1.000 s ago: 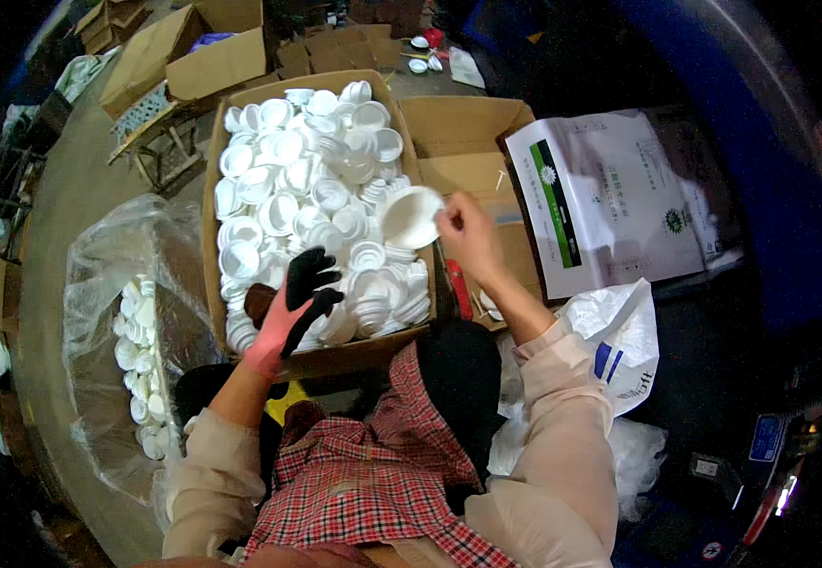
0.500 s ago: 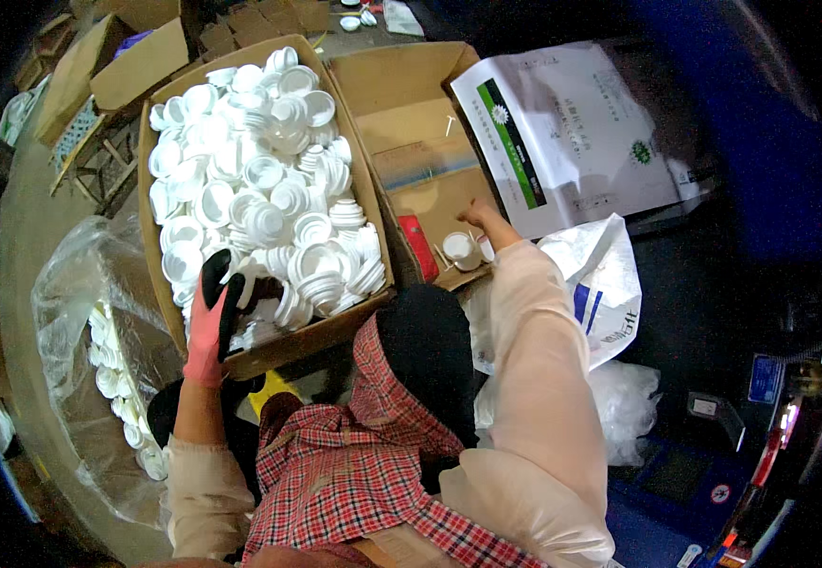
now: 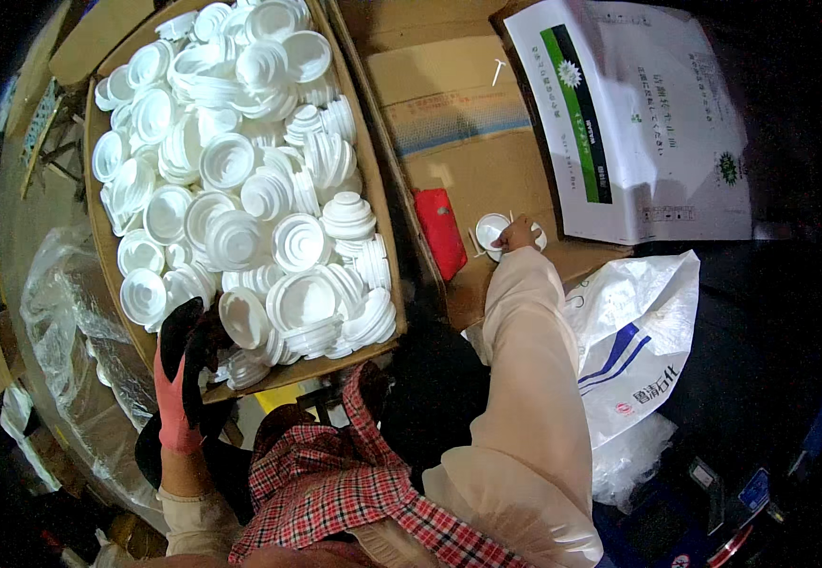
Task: The person picks up white plastic caps and lids from a cardboard box and snaps them together one by one. They handle the items with gloved hands, repeatedly picking, aligning, and pressing the two parts together before placing the assembled unit back into the box.
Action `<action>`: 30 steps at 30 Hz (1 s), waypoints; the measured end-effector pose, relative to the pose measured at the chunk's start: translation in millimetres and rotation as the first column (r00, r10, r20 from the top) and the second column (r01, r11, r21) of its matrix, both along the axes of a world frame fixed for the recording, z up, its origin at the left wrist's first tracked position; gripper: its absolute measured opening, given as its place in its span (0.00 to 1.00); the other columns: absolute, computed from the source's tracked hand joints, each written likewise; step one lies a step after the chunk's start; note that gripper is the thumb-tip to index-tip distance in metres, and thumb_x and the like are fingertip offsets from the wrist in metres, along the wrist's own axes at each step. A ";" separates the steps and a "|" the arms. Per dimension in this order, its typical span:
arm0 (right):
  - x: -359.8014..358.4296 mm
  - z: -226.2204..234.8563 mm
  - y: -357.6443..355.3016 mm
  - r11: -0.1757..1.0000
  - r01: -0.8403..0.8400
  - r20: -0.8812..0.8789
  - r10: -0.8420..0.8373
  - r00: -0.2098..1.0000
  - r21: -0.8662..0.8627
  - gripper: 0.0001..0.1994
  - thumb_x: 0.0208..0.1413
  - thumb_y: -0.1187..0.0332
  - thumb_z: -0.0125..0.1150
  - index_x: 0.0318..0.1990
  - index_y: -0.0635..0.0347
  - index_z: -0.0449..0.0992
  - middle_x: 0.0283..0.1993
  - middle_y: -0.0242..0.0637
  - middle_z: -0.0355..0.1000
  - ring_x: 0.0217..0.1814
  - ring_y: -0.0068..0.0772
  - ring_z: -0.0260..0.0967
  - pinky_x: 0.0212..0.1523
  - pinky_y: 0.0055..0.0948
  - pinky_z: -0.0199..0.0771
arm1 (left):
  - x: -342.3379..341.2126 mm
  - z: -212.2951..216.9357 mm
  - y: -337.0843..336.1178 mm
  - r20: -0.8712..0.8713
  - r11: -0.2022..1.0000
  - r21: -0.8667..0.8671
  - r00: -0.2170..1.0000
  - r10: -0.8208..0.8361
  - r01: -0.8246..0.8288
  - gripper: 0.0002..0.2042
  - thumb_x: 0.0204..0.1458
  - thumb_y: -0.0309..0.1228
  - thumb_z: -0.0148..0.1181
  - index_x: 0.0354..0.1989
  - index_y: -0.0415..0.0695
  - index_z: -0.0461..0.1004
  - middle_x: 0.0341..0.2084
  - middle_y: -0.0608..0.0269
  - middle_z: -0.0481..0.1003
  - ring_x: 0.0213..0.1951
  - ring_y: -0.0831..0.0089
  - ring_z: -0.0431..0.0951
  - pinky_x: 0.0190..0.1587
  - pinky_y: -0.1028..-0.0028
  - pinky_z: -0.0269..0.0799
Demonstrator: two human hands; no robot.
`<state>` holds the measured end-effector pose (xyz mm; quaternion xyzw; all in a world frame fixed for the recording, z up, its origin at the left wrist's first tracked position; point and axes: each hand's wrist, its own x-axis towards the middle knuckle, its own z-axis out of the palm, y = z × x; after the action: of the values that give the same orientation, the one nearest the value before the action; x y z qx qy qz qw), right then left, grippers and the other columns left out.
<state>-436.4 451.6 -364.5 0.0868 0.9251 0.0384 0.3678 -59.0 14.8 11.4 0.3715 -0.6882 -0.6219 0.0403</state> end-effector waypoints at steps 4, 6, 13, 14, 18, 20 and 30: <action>12.1 52.0 -11.1 0.987 -0.135 -0.017 0.134 0.991 -0.093 0.49 0.24 0.61 0.82 0.61 0.56 0.63 0.66 0.50 0.56 0.73 0.55 0.42 0.67 0.62 0.38 | 9.9 -9.3 -0.3 0.024 0.966 -0.197 0.986 -0.165 0.167 0.19 0.58 0.25 0.52 0.59 0.35 0.63 0.52 0.58 0.70 0.53 0.71 0.70 0.57 0.73 0.63; 7.2 35.4 -27.6 1.000 0.011 -0.118 -0.014 0.993 -0.023 0.34 0.20 0.66 0.81 0.43 0.60 0.74 0.53 0.51 0.67 0.65 0.52 0.54 0.60 0.55 0.50 | 13.5 -10.8 -0.2 0.022 0.964 -0.210 0.986 -0.165 0.166 0.20 0.56 0.24 0.52 0.58 0.35 0.64 0.53 0.56 0.69 0.54 0.66 0.69 0.57 0.71 0.63; -29.5 -31.2 67.8 0.136 0.510 0.509 -0.046 0.859 -0.849 0.10 0.37 0.71 0.62 0.11 0.61 0.69 0.20 0.49 0.72 0.20 0.45 0.73 0.22 0.38 0.74 | 11.9 -7.1 -3.1 0.118 0.998 0.042 0.992 0.038 -0.043 0.21 0.59 0.27 0.51 0.60 0.35 0.63 0.56 0.55 0.68 0.55 0.67 0.68 0.58 0.70 0.62; 0.0 -19.7 20.0 0.114 0.580 0.548 -0.224 0.806 -0.806 0.11 0.41 0.71 0.58 0.12 0.58 0.65 0.17 0.48 0.70 0.20 0.42 0.73 0.23 0.38 0.73 | 22.5 1.0 8.2 0.164 0.993 0.030 0.981 0.107 -0.113 0.21 0.59 0.27 0.51 0.61 0.34 0.62 0.56 0.56 0.68 0.55 0.69 0.67 0.58 0.71 0.62; -6.9 1.7 39.0 0.736 0.093 0.297 0.151 0.943 -0.671 0.09 0.40 0.70 0.67 0.24 0.63 0.72 0.27 0.47 0.73 0.28 0.42 0.74 0.27 0.40 0.75 | 16.3 0.9 1.0 -0.006 0.992 0.106 0.998 0.066 -0.065 0.20 0.56 0.20 0.53 0.59 0.35 0.63 0.53 0.60 0.69 0.53 0.73 0.69 0.57 0.74 0.62; -8.7 48.5 -12.8 0.904 -0.059 0.315 0.208 0.926 -0.422 0.14 0.35 0.70 0.75 0.30 0.64 0.77 0.28 0.44 0.75 0.30 0.43 0.74 0.28 0.41 0.73 | 19.3 10.2 6.8 -0.044 0.994 0.101 0.998 0.056 -0.051 0.20 0.55 0.18 0.53 0.58 0.36 0.64 0.52 0.62 0.69 0.53 0.74 0.69 0.57 0.75 0.61; 53.6 396.0 -199.0 0.254 -0.651 -0.358 0.666 0.654 -0.715 0.18 0.37 0.73 0.73 0.38 0.61 0.74 0.35 0.35 0.73 0.39 0.28 0.69 0.42 0.33 0.70 | 32.2 18.9 6.8 -0.301 0.995 0.097 0.953 0.025 0.004 0.17 0.56 0.28 0.57 0.53 0.38 0.68 0.45 0.61 0.73 0.47 0.73 0.70 0.52 0.74 0.64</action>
<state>-382.9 252.6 31.5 -0.4808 0.7827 -0.2293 0.3220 -26.8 21.6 30.2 0.2773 -0.6413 -0.7035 0.1302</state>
